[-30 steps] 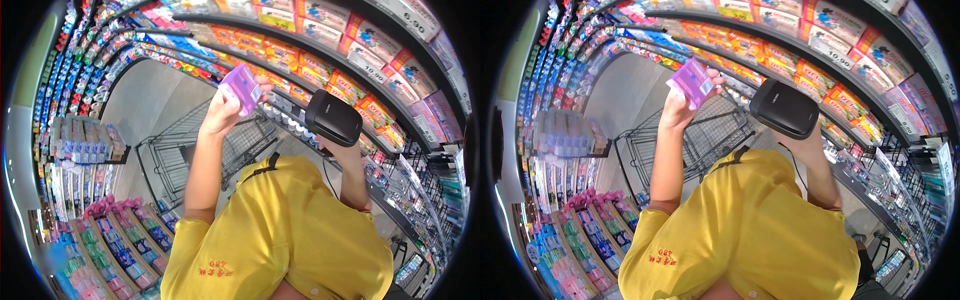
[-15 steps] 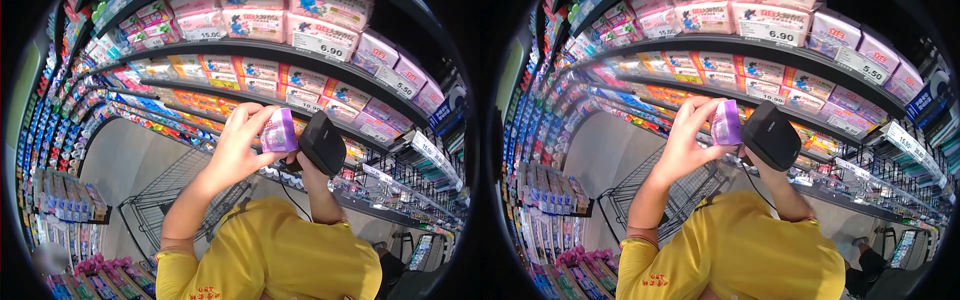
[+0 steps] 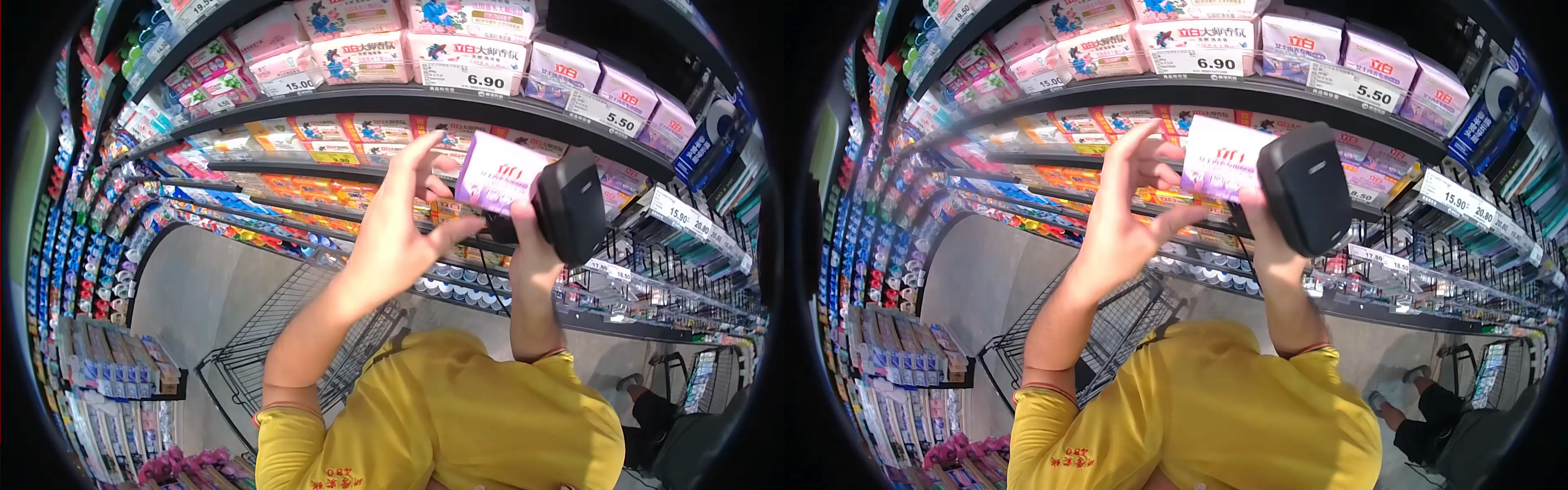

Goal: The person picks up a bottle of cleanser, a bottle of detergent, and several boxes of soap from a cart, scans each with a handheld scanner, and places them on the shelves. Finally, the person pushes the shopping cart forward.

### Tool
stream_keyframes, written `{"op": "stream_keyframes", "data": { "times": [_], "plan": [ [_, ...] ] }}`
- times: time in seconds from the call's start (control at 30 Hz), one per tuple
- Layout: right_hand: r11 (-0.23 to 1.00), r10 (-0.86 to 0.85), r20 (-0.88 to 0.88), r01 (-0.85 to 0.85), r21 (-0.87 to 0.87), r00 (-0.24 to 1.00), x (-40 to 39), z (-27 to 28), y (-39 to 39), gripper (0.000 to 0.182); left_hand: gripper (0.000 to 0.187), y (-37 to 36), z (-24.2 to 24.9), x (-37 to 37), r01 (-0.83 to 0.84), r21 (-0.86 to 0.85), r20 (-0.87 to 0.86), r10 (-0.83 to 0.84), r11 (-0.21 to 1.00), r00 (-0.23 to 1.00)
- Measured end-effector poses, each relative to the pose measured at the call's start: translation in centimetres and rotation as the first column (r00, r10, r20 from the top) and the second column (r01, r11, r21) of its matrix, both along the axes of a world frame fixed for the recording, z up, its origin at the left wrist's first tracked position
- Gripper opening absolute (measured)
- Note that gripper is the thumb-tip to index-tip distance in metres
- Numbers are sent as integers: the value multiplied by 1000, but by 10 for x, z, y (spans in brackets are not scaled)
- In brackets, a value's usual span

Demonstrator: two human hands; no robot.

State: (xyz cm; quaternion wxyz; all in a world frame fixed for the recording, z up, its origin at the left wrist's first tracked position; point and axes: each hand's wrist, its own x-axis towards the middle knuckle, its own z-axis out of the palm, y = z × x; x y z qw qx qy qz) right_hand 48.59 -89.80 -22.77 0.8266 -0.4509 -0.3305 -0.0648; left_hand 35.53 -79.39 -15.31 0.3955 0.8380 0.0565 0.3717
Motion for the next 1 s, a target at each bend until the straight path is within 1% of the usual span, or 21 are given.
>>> {"op": "stream_keyframes", "data": {
  "times": [0.03, 0.07, 0.1, 0.13, 0.17, 0.23, 0.3, 0.37, 0.43, 0.5, 0.57, 0.6, 0.63, 0.67, 0.7, 0.77, 0.83, 0.87, 0.9, 0.97, 1.0],
  "plan": [
    [998, 52, -111, -48, 38, 992, -3, 6, 0, 37, 71, 2, -4, 5, 5, -3, -5, -5, 1000, 1000],
    [997, 64, -141, -58, 44, 988, -6, 13, 1, 36, 63, 2, -7, 13, 120, -208, 37, -115, 971, 993],
    [997, 62, -142, -56, 43, 988, -7, 14, 4, 36, 55, 4, -9, 18, 233, -397, 100, -210, 888, 972],
    [994, 92, -182, -78, 79, 979, -7, 15, 6, 34, 47, 7, -8, 20, 225, -351, 74, -213, 909, 974],
    [988, 122, -222, -98, 115, 967, -7, 16, 7, 33, 47, 6, -5, 20, 228, -350, 73, -216, 909, 974],
    [985, 154, -263, -128, 115, 952, -7, 19, 6, 30, 42, 4, 5, 21, 254, -508, 69, -255, 823, 964],
    [980, 189, -304, -159, 119, 934, -3, 19, 4, 28, 41, 8, 4, 23, 255, -489, 78, -249, 834, 965],
    [994, 109, -119, -110, 0, 987, 5, 15, -2, 24, 39, 9, 3, 24, 256, -471, 87, -244, 844, 966],
    [997, 64, -171, -70, -32, 983, 1, 21, -9, 23, 38, 8, 4, 27, 304, -547, 198, -232, 780, 952],
    [998, 14, -216, -28, -64, 976, -2, 22, -14, 22, 38, 3, 1, 30, 325, -543, 225, -238, 775, 945],
    [990, -76, 94, 86, -109, 993, -5, 23, -16, 36, 39, -1, -7, 37, 300, -342, 210, -239, 891, 948],
    [1000, -18, -3, 18, -21, 1000, -14, 28, -15, 36, 38, -7, -7, 40, 223, -316, 238, -150, 922, 960],
    [999, -27, 1, 27, -20, 1000, -10, 28, -17, 36, 38, -8, -2, 42, 232, -315, 241, -159, 920, 957],
    [965, -186, 131, 206, -163, 974, -2, 26, -18, 36, 38, -8, 6, 44, -19, 83, 231, 0, 996, 973],
    [878, -314, 278, 388, -278, 908, 5, 23, -20, 36, 38, -9, 14, 46, -273, 458, 287, 150, 846, 946],
    [872, -365, 332, 444, -205, 870, 17, 26, -22, 34, 37, -15, 27, 54, -315, 473, 323, 171, 823, 931],
    [895, -435, 233, 446, 4, 870, 23, 43, -26, 33, 36, -15, 35, 71, -321, 539, 394, 104, 779, 913],
    [891, -430, 289, 453, -17, 855, 26, 51, -33, 34, 34, -19, 40, 81, -353, 540, 451, 91, 764, 888],
    [913, -399, 271, 406, 29, 876, 30, 56, -35, 35, 35, -20, 44, 91, -297, 532, 467, 19, 793, 884],
    [938, -298, 126, 267, 220, 946, 31, 85, -33, 29, 38, -32, 50, 108, -225, 422, 441, 17, 878, 897],
    [943, -297, 155, 264, 201, 942, 35, 94, -35, 28, 34, -29, 51, 120, -306, 488, 505, 22, 818, 863]
  ]
}}
